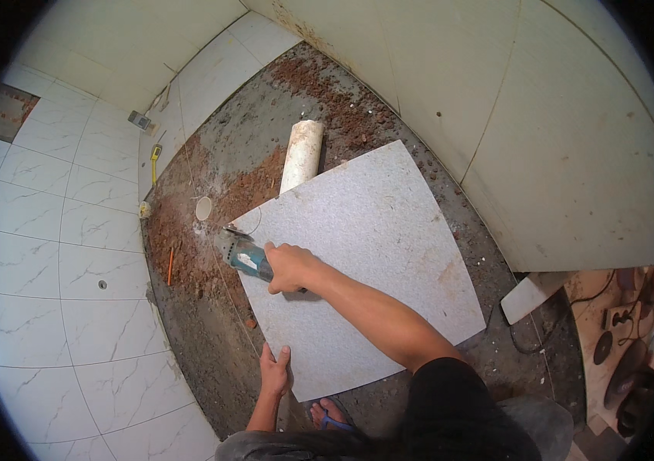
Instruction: The person attaches a cutting disc to an angle grinder, places a tile on the ground, and cuts the corner of the tile using the angle grinder.
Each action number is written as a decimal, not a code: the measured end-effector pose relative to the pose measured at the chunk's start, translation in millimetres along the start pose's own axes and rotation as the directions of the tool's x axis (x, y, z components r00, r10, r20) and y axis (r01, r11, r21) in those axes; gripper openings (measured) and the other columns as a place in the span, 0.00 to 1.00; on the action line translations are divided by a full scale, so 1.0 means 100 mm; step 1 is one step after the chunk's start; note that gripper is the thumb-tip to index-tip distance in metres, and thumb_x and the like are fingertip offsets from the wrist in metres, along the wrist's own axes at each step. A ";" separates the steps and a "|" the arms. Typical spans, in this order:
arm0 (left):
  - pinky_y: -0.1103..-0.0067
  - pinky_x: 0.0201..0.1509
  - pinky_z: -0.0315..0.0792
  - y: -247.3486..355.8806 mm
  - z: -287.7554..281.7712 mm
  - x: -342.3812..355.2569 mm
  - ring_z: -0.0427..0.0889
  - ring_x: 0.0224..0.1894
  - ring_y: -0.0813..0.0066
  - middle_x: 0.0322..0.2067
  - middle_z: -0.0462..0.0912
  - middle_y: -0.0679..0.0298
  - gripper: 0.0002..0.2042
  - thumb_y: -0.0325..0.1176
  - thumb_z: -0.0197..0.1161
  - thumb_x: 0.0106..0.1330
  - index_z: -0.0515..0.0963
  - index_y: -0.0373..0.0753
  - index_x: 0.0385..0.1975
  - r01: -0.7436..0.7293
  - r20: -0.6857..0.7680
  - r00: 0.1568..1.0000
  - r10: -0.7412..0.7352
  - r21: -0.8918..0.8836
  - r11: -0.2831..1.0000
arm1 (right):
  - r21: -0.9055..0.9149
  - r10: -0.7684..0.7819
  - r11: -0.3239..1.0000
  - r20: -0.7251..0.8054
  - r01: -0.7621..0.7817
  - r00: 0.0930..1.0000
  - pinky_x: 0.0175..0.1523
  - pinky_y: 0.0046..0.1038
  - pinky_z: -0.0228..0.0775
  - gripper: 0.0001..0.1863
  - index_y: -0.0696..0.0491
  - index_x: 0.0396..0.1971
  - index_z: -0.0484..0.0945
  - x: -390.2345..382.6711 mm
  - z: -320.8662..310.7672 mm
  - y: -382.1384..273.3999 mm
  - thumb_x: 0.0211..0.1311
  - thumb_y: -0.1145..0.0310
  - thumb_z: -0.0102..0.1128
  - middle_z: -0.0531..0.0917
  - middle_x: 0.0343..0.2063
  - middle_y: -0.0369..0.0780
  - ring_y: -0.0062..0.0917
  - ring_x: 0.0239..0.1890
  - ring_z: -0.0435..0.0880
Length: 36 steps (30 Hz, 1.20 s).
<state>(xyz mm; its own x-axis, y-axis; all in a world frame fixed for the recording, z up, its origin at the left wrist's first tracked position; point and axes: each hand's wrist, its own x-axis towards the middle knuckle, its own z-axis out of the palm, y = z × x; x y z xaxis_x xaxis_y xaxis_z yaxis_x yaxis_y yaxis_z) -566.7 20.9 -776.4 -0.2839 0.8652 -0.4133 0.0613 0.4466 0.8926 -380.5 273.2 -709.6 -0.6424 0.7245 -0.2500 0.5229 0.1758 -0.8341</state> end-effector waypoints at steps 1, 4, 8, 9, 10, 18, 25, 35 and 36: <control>0.70 0.62 0.69 0.01 0.02 0.00 0.77 0.56 0.66 0.54 0.80 0.54 0.23 0.36 0.66 0.71 0.69 0.30 0.59 -0.017 0.005 1.000 0.017 -0.019 1.000 | -0.020 -0.018 1.000 0.007 0.018 1.000 0.45 0.43 0.80 0.38 0.66 0.51 0.68 0.01 -0.03 0.03 0.42 0.62 0.76 0.85 0.39 0.57 0.49 0.42 0.87; 0.70 0.62 0.69 0.10 0.05 -0.03 0.77 0.55 0.66 0.54 0.80 0.54 0.23 0.36 0.66 0.71 0.69 0.30 0.60 0.023 -0.016 1.000 -0.023 0.043 0.999 | -0.044 -0.044 0.998 0.049 0.046 0.998 0.44 0.43 0.80 0.37 0.65 0.50 0.68 0.01 -0.17 0.06 0.42 0.63 0.75 0.84 0.36 0.56 0.49 0.41 0.86; 0.70 0.62 0.69 0.08 0.04 -0.03 0.77 0.55 0.65 0.54 0.80 0.54 0.23 0.36 0.65 0.72 0.68 0.30 0.60 0.012 -0.026 1.000 -0.012 -0.005 1.000 | -0.068 -0.103 0.992 0.087 0.109 0.991 0.44 0.43 0.80 0.35 0.65 0.49 0.70 0.06 -0.26 0.14 0.42 0.64 0.75 0.84 0.35 0.56 0.49 0.40 0.86; 0.70 0.62 0.69 0.10 0.06 -0.04 0.77 0.55 0.65 0.54 0.79 0.54 0.23 0.36 0.65 0.72 0.69 0.30 0.59 0.009 -0.026 1.000 -0.009 -0.006 1.000 | -0.067 -0.106 0.991 0.091 0.112 0.990 0.44 0.43 0.80 0.35 0.65 0.49 0.70 0.07 -0.28 0.16 0.42 0.64 0.75 0.84 0.35 0.56 0.49 0.40 0.86; 0.70 0.62 0.69 0.11 0.07 -0.04 0.77 0.56 0.65 0.55 0.79 0.54 0.23 0.36 0.65 0.71 0.69 0.30 0.59 0.007 -0.025 1.000 -0.007 -0.007 1.000 | -0.086 -0.116 0.988 0.098 0.125 0.988 0.44 0.43 0.80 0.35 0.65 0.50 0.70 0.08 -0.30 0.18 0.42 0.64 0.75 0.84 0.35 0.56 0.49 0.40 0.86; 0.71 0.61 0.70 0.17 0.06 -0.05 0.77 0.55 0.68 0.55 0.79 0.54 0.23 0.38 0.66 0.71 0.69 0.29 0.59 0.043 -0.025 0.999 -0.042 0.070 0.997 | -0.178 -0.154 0.966 0.180 0.186 0.971 0.45 0.44 0.79 0.34 0.65 0.49 0.71 0.11 -0.56 0.27 0.42 0.65 0.74 0.84 0.35 0.55 0.50 0.40 0.86; 0.71 0.60 0.70 0.21 0.09 -0.06 0.77 0.54 0.68 0.54 0.80 0.55 0.25 0.38 0.66 0.72 0.68 0.30 0.60 0.036 -0.024 0.999 -0.035 0.032 0.999 | -0.247 -0.183 0.936 0.263 0.250 0.947 0.45 0.44 0.80 0.33 0.63 0.48 0.73 0.19 -0.79 0.35 0.40 0.64 0.74 0.86 0.37 0.54 0.48 0.42 0.86; 0.70 0.62 0.70 0.09 0.04 -0.06 0.77 0.56 0.68 0.54 0.80 0.55 0.25 0.37 0.65 0.72 0.67 0.30 0.62 0.044 -0.035 0.999 -0.042 0.072 0.996 | -0.330 -0.208 0.878 0.389 0.347 0.897 0.47 0.44 0.78 0.31 0.59 0.46 0.76 0.35 -1.14 0.42 0.40 0.64 0.77 0.86 0.39 0.51 0.46 0.44 0.86; 0.70 0.62 0.69 0.13 0.07 -0.05 0.77 0.56 0.67 0.54 0.80 0.55 0.25 0.37 0.65 0.72 0.67 0.30 0.62 0.061 -0.030 0.998 -0.058 0.077 0.995 | -0.331 -0.204 0.879 0.392 0.344 0.897 0.47 0.44 0.78 0.31 0.59 0.46 0.76 0.37 -1.18 0.46 0.40 0.64 0.77 0.86 0.39 0.51 0.46 0.44 0.86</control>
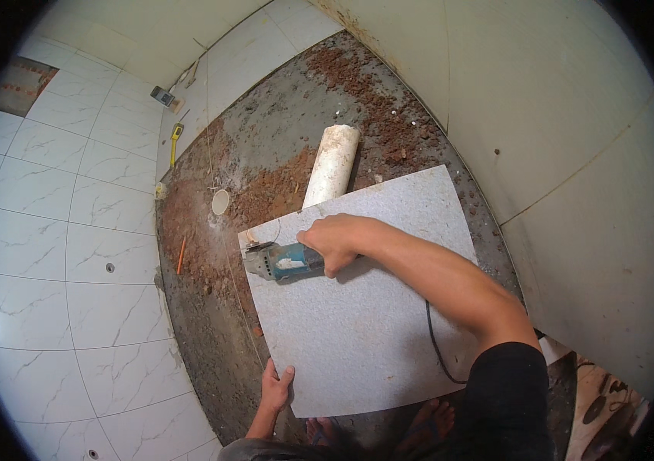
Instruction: The person attaches a cutting disc to an angle grinder, places a tile on the ground, and cuts the corner of the tile using the angle grinder.
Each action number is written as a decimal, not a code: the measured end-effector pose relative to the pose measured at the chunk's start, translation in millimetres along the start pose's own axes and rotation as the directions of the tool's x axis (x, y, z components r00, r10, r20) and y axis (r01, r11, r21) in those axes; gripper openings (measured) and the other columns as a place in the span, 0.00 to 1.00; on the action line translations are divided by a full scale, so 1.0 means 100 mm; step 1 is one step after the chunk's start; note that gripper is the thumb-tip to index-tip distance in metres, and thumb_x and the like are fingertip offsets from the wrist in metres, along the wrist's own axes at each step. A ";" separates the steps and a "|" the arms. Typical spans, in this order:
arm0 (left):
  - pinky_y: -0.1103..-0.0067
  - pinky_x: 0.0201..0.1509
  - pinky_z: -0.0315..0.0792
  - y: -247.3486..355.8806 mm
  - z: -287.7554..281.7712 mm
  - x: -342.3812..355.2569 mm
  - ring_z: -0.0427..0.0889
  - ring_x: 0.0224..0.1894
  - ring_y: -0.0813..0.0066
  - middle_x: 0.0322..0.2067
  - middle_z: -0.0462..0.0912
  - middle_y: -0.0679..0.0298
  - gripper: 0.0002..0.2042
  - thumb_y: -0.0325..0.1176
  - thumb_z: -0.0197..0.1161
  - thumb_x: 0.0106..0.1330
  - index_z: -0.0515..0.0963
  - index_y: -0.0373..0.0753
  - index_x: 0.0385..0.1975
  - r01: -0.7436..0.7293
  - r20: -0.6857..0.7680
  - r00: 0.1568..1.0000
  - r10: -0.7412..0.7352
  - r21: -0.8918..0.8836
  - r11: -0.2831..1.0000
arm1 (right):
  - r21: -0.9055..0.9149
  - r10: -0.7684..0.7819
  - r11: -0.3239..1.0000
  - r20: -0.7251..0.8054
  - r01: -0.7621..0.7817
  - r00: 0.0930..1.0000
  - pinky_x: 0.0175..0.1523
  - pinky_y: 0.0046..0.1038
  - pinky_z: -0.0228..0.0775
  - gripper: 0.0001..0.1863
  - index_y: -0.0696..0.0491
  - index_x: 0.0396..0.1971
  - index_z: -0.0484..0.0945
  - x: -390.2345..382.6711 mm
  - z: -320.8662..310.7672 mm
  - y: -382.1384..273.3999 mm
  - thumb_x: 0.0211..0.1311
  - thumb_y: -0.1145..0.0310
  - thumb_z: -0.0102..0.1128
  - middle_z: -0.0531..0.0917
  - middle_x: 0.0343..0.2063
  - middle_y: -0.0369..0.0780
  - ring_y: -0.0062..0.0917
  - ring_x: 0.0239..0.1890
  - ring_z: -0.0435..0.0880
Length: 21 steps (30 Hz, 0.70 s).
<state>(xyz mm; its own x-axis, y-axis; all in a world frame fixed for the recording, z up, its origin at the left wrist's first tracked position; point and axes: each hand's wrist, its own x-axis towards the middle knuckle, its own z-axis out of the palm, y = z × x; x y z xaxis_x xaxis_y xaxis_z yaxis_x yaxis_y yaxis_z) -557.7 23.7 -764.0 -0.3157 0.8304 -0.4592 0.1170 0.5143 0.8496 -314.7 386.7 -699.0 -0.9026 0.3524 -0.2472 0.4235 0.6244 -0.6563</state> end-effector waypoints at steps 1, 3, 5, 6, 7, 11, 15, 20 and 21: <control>0.70 0.62 0.69 0.01 0.03 0.01 0.77 0.56 0.67 0.54 0.80 0.55 0.25 0.36 0.65 0.72 0.67 0.30 0.62 0.018 0.008 1.000 -0.018 0.004 1.000 | -0.005 -0.003 1.000 0.017 0.003 1.000 0.48 0.44 0.78 0.30 0.59 0.46 0.76 -0.01 -0.03 0.05 0.40 0.64 0.77 0.86 0.39 0.50 0.46 0.45 0.86; 0.70 0.62 0.69 0.00 -0.01 0.01 0.77 0.56 0.67 0.55 0.80 0.55 0.24 0.36 0.65 0.72 0.67 0.30 0.62 0.011 0.009 1.000 -0.011 0.024 1.000 | -0.019 -0.020 1.000 0.029 0.021 0.999 0.49 0.44 0.77 0.30 0.58 0.45 0.77 0.01 -0.12 0.09 0.40 0.65 0.77 0.86 0.39 0.50 0.46 0.45 0.86; 0.70 0.63 0.69 0.06 -0.11 -0.06 0.77 0.57 0.67 0.55 0.79 0.55 0.24 0.35 0.65 0.72 0.67 0.30 0.62 -0.012 -0.009 1.000 0.012 0.051 0.999 | -0.059 -0.116 0.991 0.030 0.118 0.993 0.45 0.44 0.76 0.30 0.58 0.46 0.76 0.05 -0.27 0.04 0.39 0.68 0.76 0.86 0.34 0.49 0.47 0.40 0.86; 0.70 0.63 0.69 0.06 -0.08 -0.02 0.77 0.57 0.67 0.56 0.79 0.55 0.24 0.35 0.65 0.72 0.68 0.30 0.62 -0.011 0.003 1.000 0.011 0.030 0.999 | -0.060 -0.106 0.992 0.035 0.108 0.994 0.45 0.44 0.76 0.30 0.58 0.46 0.76 0.07 -0.27 0.11 0.39 0.68 0.76 0.86 0.34 0.49 0.47 0.40 0.86; 0.70 0.63 0.69 0.05 -0.06 0.00 0.77 0.57 0.66 0.56 0.79 0.54 0.24 0.35 0.65 0.72 0.68 0.30 0.62 -0.012 0.014 1.000 0.011 0.009 1.000 | -0.065 -0.127 0.989 0.034 0.129 0.991 0.45 0.43 0.76 0.30 0.57 0.46 0.76 0.08 -0.27 0.17 0.38 0.68 0.76 0.86 0.34 0.49 0.46 0.41 0.86; 0.70 0.63 0.69 -0.04 -0.09 0.03 0.77 0.57 0.66 0.55 0.79 0.54 0.24 0.34 0.65 0.72 0.68 0.30 0.62 0.016 0.029 0.999 -0.015 -0.006 1.000 | 0.033 -0.165 0.986 -0.014 0.166 0.986 0.48 0.41 0.76 0.33 0.57 0.49 0.75 0.04 -0.17 0.09 0.38 0.68 0.75 0.86 0.36 0.49 0.45 0.42 0.86; 0.70 0.63 0.68 0.10 -0.18 0.17 0.75 0.58 0.68 0.57 0.77 0.56 0.24 0.37 0.63 0.73 0.67 0.32 0.63 -0.039 -0.130 0.991 0.042 0.023 0.999 | 0.421 -0.030 0.885 -0.377 0.200 0.926 0.50 0.40 0.77 0.36 0.59 0.54 0.71 0.11 0.53 -0.66 0.41 0.64 0.74 0.85 0.37 0.53 0.48 0.43 0.86; 0.75 0.55 0.71 1.34 -0.28 0.58 0.76 0.55 0.71 0.52 0.77 0.60 0.26 0.45 0.60 0.74 0.67 0.34 0.64 -0.185 -0.211 0.971 0.113 -0.361 0.914 | 0.685 0.402 0.727 -0.372 -0.045 0.837 0.51 0.47 0.76 0.38 0.66 0.55 0.67 0.47 0.92 -1.73 0.46 0.61 0.72 0.83 0.42 0.59 0.56 0.48 0.83; 0.75 0.52 0.73 1.50 -0.39 0.74 0.78 0.52 0.72 0.52 0.78 0.59 0.26 0.44 0.62 0.73 0.68 0.33 0.63 -0.134 -0.135 0.986 0.101 -0.263 0.955 | 0.693 0.466 0.720 -0.453 -0.029 0.760 0.52 0.47 0.76 0.37 0.65 0.55 0.66 0.54 1.00 -1.82 0.47 0.61 0.71 0.82 0.44 0.60 0.55 0.49 0.83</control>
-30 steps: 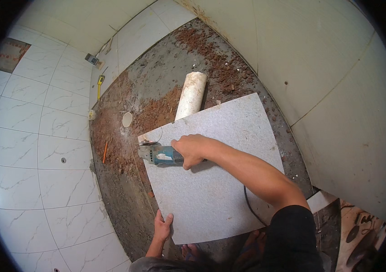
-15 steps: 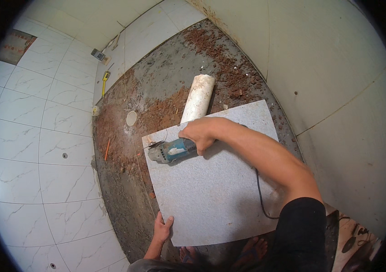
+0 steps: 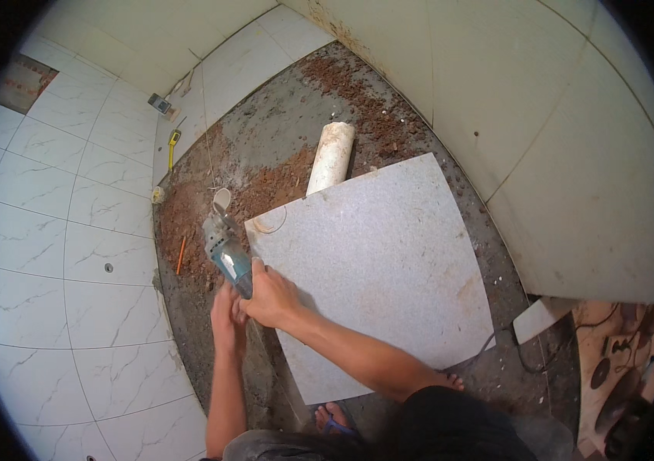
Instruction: The person attaches a cutting disc to an angle grinder, places a tile on the ground, and cuts the corner of the tile using the angle grinder.
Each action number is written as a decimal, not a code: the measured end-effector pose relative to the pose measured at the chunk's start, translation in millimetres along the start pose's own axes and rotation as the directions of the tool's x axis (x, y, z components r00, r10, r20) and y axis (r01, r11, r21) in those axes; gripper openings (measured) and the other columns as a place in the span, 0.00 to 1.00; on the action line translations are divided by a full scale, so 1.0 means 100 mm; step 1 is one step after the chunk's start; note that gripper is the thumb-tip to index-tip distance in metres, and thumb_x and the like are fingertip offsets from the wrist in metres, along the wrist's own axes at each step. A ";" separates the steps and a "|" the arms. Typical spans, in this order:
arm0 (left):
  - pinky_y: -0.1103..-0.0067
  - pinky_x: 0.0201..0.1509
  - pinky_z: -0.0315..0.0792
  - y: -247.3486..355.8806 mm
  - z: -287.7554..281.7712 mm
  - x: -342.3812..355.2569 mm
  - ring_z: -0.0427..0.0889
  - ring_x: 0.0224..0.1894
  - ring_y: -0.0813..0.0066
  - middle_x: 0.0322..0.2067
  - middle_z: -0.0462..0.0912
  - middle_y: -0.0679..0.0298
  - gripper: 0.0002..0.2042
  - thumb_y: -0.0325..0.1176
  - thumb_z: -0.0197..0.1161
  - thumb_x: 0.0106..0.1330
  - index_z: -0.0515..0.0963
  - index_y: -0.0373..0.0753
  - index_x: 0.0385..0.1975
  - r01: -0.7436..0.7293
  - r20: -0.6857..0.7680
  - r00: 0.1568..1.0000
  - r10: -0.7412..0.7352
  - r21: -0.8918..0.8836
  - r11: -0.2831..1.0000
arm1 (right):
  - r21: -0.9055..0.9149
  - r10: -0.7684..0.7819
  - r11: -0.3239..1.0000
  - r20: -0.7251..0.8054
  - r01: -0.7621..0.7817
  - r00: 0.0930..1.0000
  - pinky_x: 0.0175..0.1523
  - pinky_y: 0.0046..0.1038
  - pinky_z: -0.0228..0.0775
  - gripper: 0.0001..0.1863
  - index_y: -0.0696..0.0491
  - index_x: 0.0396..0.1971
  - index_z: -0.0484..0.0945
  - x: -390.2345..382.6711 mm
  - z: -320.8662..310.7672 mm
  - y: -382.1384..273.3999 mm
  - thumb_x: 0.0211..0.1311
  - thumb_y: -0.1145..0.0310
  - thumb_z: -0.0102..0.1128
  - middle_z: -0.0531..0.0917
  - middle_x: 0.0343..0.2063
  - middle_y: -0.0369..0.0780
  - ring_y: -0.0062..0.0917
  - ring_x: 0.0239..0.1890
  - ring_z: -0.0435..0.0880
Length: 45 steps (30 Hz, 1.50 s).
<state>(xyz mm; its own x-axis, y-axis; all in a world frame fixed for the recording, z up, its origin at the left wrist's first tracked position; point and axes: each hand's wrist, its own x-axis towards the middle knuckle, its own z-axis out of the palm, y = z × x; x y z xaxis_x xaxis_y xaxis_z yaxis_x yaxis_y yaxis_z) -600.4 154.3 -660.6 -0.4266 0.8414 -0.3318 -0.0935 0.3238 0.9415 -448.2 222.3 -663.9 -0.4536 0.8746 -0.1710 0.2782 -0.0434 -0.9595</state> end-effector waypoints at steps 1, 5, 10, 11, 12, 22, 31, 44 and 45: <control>0.76 0.48 0.75 0.14 -0.02 0.18 0.79 0.49 0.72 0.52 0.79 0.58 0.26 0.43 0.64 0.72 0.69 0.32 0.61 0.033 0.066 0.997 -0.040 0.114 0.993 | 0.018 -0.006 1.000 -0.128 0.008 0.992 0.53 0.47 0.75 0.37 0.65 0.55 0.66 -0.01 0.13 -0.01 0.49 0.62 0.70 0.81 0.46 0.61 0.55 0.50 0.82; 0.73 0.40 0.78 0.49 0.48 0.62 0.82 0.40 0.74 0.44 0.83 0.58 0.24 0.39 0.72 0.64 0.74 0.29 0.52 -0.088 0.213 0.977 0.023 0.298 0.950 | -0.075 0.025 0.996 -0.332 -0.052 0.943 0.55 0.53 0.72 0.43 0.67 0.61 0.58 0.07 0.47 0.06 0.48 0.67 0.70 0.74 0.49 0.59 0.59 0.52 0.77; 0.72 0.37 0.78 0.53 0.70 1.02 0.83 0.33 0.72 0.34 0.84 0.59 0.18 0.39 0.75 0.60 0.80 0.30 0.39 -0.049 0.321 0.944 -0.075 0.361 0.931 | -0.044 0.013 0.998 -0.418 -0.035 0.908 0.60 0.53 0.68 0.48 0.68 0.65 0.51 0.28 0.54 0.07 0.46 0.72 0.70 0.70 0.50 0.62 0.62 0.55 0.71; 0.72 0.37 0.78 0.48 0.72 1.07 0.83 0.33 0.72 0.34 0.84 0.59 0.18 0.39 0.75 0.60 0.80 0.30 0.39 -0.051 0.330 0.941 -0.076 0.360 0.932 | -0.051 0.008 0.998 -0.452 -0.035 0.892 0.62 0.53 0.67 0.49 0.69 0.66 0.49 0.32 0.55 0.11 0.46 0.73 0.70 0.69 0.51 0.64 0.63 0.56 0.70; 0.71 0.37 0.78 0.45 0.72 1.10 0.82 0.34 0.72 0.35 0.84 0.59 0.18 0.39 0.73 0.62 0.78 0.31 0.41 -0.029 0.295 0.952 -0.087 0.368 0.929 | -0.048 0.014 0.998 -0.455 -0.040 0.890 0.62 0.53 0.67 0.49 0.69 0.66 0.49 0.32 0.56 0.11 0.46 0.73 0.70 0.69 0.51 0.64 0.63 0.56 0.70; 0.68 0.39 0.78 0.21 0.74 1.18 0.80 0.41 0.66 0.44 0.79 0.46 0.33 0.50 0.71 0.63 0.67 0.22 0.47 -0.047 0.244 0.966 -0.085 0.491 0.870 | -0.069 0.032 0.996 -0.379 -0.062 0.925 0.63 0.50 0.67 0.52 0.69 0.69 0.48 0.28 0.37 0.26 0.46 0.73 0.70 0.69 0.55 0.63 0.61 0.57 0.71; 0.68 0.42 0.78 0.09 0.73 1.29 0.81 0.44 0.64 0.46 0.79 0.42 0.38 0.52 0.69 0.63 0.65 0.16 0.51 -0.078 0.198 0.978 -0.063 0.629 0.774 | -0.024 0.039 0.998 -0.359 -0.051 0.933 0.64 0.50 0.67 0.53 0.70 0.69 0.48 0.27 0.36 0.34 0.45 0.72 0.71 0.69 0.55 0.64 0.62 0.58 0.71; 0.66 0.44 0.78 0.10 0.69 1.28 0.82 0.43 0.62 0.45 0.81 0.41 0.38 0.52 0.70 0.61 0.69 0.14 0.50 -0.104 0.216 0.975 -0.044 0.627 0.772 | 0.007 0.065 0.998 -0.320 -0.066 0.945 0.67 0.51 0.63 0.55 0.71 0.70 0.46 0.29 0.40 0.36 0.46 0.70 0.71 0.65 0.58 0.67 0.63 0.60 0.68; 0.66 0.44 0.78 0.12 0.71 1.25 0.82 0.43 0.62 0.45 0.81 0.41 0.38 0.52 0.70 0.61 0.69 0.14 0.50 -0.103 0.219 0.975 -0.047 0.626 0.773 | 0.006 0.068 0.998 -0.322 -0.070 0.944 0.67 0.51 0.63 0.55 0.71 0.70 0.46 0.29 0.39 0.37 0.46 0.70 0.71 0.65 0.58 0.67 0.63 0.60 0.68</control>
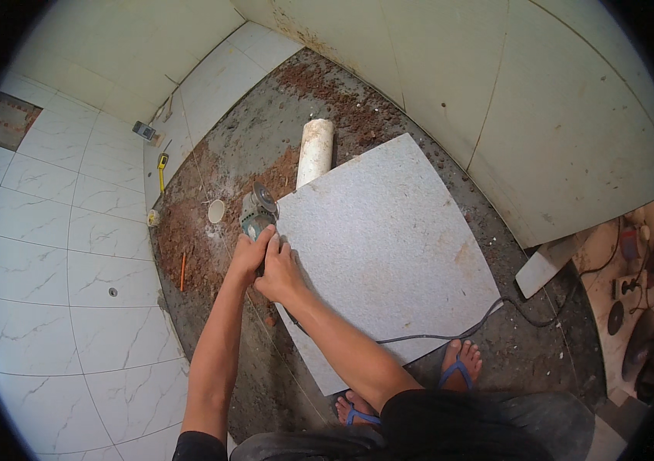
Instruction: The person attaches a cutting disc to an angle grinder, places a tile on the ground, and cuts the corner of the tile using the angle grinder.
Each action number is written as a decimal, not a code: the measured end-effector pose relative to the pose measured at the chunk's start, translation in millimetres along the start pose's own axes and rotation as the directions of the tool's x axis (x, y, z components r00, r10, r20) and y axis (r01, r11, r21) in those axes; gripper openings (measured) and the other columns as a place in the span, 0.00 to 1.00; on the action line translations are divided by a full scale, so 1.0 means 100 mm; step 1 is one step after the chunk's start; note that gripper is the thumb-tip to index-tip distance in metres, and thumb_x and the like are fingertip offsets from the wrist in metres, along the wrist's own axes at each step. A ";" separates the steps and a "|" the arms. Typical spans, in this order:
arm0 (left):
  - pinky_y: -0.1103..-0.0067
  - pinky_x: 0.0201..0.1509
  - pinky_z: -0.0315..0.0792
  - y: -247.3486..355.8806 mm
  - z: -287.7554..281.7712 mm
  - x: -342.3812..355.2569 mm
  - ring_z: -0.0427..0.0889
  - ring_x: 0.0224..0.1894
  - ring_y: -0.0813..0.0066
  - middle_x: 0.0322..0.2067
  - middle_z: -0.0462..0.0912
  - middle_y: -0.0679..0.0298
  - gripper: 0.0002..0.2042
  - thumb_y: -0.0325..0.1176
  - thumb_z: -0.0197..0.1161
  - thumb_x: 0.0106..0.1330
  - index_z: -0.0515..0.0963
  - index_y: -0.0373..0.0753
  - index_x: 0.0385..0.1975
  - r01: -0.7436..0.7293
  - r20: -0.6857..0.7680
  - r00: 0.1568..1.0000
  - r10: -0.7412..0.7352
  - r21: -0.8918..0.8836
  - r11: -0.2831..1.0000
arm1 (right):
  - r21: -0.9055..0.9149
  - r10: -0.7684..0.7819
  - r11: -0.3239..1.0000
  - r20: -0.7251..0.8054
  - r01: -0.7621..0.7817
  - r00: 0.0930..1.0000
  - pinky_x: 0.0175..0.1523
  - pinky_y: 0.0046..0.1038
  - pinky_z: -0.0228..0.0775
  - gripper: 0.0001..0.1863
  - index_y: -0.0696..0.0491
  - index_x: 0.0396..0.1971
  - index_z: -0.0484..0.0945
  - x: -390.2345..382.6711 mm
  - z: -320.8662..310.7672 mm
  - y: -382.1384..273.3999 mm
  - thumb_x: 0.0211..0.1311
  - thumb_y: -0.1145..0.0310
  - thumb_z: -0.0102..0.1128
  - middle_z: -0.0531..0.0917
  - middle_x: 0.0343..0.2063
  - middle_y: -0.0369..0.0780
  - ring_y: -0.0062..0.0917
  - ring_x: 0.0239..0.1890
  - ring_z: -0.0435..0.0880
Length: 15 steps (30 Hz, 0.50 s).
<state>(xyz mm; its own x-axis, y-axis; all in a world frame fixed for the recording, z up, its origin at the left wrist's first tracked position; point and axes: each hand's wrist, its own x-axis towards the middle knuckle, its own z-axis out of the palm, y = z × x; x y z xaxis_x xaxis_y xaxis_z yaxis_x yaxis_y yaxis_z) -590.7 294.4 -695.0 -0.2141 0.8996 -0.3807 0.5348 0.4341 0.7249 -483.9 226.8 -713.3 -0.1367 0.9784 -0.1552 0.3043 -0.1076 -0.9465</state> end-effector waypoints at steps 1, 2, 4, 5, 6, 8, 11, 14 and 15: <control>0.66 0.42 0.78 0.03 0.00 -0.02 0.82 0.42 0.63 0.43 0.81 0.43 0.37 0.52 0.70 0.62 0.70 0.15 0.48 0.009 0.071 0.997 -0.007 -0.031 0.999 | -0.015 0.003 1.000 -0.003 -0.003 1.000 0.67 0.51 0.63 0.55 0.71 0.70 0.46 -0.01 0.00 0.01 0.46 0.70 0.71 0.65 0.58 0.67 0.63 0.60 0.68; 0.66 0.40 0.78 0.06 0.01 -0.05 0.82 0.40 0.65 0.42 0.82 0.44 0.35 0.51 0.70 0.62 0.71 0.16 0.47 0.022 0.141 0.990 -0.013 -0.062 0.998 | -0.030 0.006 1.000 -0.005 -0.006 1.000 0.68 0.51 0.63 0.55 0.72 0.70 0.46 -0.01 -0.01 0.02 0.47 0.70 0.72 0.65 0.58 0.67 0.63 0.61 0.68; 0.66 0.39 0.78 0.01 -0.03 -0.02 0.82 0.39 0.65 0.40 0.82 0.45 0.35 0.51 0.70 0.62 0.71 0.17 0.46 0.007 0.105 0.994 -0.002 -0.045 0.999 | -0.031 0.009 0.999 -0.005 -0.009 1.000 0.68 0.50 0.63 0.55 0.71 0.70 0.45 -0.02 0.02 -0.04 0.47 0.70 0.72 0.65 0.58 0.67 0.63 0.61 0.68; 0.67 0.38 0.78 -0.02 -0.05 -0.01 0.82 0.38 0.66 0.39 0.82 0.46 0.34 0.51 0.70 0.62 0.71 0.17 0.45 -0.006 0.072 0.997 0.008 -0.029 1.000 | -0.033 0.014 0.999 -0.006 -0.015 1.000 0.68 0.50 0.62 0.55 0.71 0.70 0.45 -0.03 0.03 -0.06 0.47 0.70 0.72 0.65 0.58 0.67 0.63 0.61 0.68; 0.67 0.38 0.78 -0.01 -0.04 -0.01 0.82 0.38 0.66 0.39 0.82 0.46 0.34 0.51 0.70 0.62 0.71 0.17 0.45 -0.006 0.076 0.997 0.008 -0.031 0.999 | -0.036 0.018 0.999 -0.008 -0.018 1.000 0.68 0.50 0.62 0.55 0.71 0.70 0.45 -0.03 0.05 -0.03 0.47 0.70 0.72 0.65 0.58 0.67 0.63 0.61 0.68; 0.67 0.39 0.78 0.01 -0.01 -0.02 0.82 0.39 0.65 0.40 0.82 0.45 0.35 0.51 0.70 0.62 0.70 0.17 0.45 -0.001 0.095 0.995 0.000 0.011 1.000 | -0.011 0.022 1.000 -0.039 -0.023 0.999 0.68 0.50 0.62 0.56 0.71 0.71 0.45 -0.03 0.07 0.02 0.46 0.70 0.72 0.66 0.58 0.67 0.62 0.61 0.67; 0.67 0.39 0.78 -0.08 -0.04 0.04 0.82 0.40 0.64 0.41 0.81 0.43 0.37 0.53 0.70 0.61 0.69 0.16 0.46 -0.053 0.084 0.995 0.050 0.036 0.998 | -0.024 0.011 1.000 -0.070 -0.013 0.997 0.69 0.50 0.61 0.55 0.71 0.70 0.45 -0.04 0.13 0.00 0.46 0.71 0.71 0.65 0.58 0.67 0.62 0.61 0.67; 0.67 0.42 0.78 -0.05 -0.09 -0.01 0.83 0.42 0.62 0.43 0.81 0.40 0.39 0.54 0.70 0.60 0.67 0.15 0.48 -0.008 0.080 0.997 0.000 0.101 0.995 | 0.040 0.060 0.997 -0.021 -0.059 0.998 0.69 0.50 0.60 0.55 0.72 0.70 0.45 -0.08 0.11 -0.08 0.46 0.71 0.71 0.65 0.58 0.67 0.62 0.61 0.67; 0.67 0.42 0.78 -0.07 -0.10 0.01 0.83 0.42 0.62 0.43 0.81 0.40 0.39 0.54 0.70 0.60 0.67 0.15 0.48 -0.010 0.083 0.997 0.002 0.099 0.995 | 0.038 0.061 0.997 -0.024 -0.060 0.998 0.69 0.50 0.60 0.55 0.72 0.70 0.45 -0.08 0.12 -0.08 0.46 0.71 0.71 0.65 0.58 0.67 0.62 0.61 0.67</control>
<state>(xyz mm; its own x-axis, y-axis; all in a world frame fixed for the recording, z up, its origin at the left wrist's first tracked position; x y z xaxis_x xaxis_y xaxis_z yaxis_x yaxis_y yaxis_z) -602.6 293.2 -695.0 -0.1447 0.8935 -0.4252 0.6157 0.4177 0.6682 -496.4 217.4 -708.2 -0.0952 0.9740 -0.2056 0.2755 -0.1727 -0.9457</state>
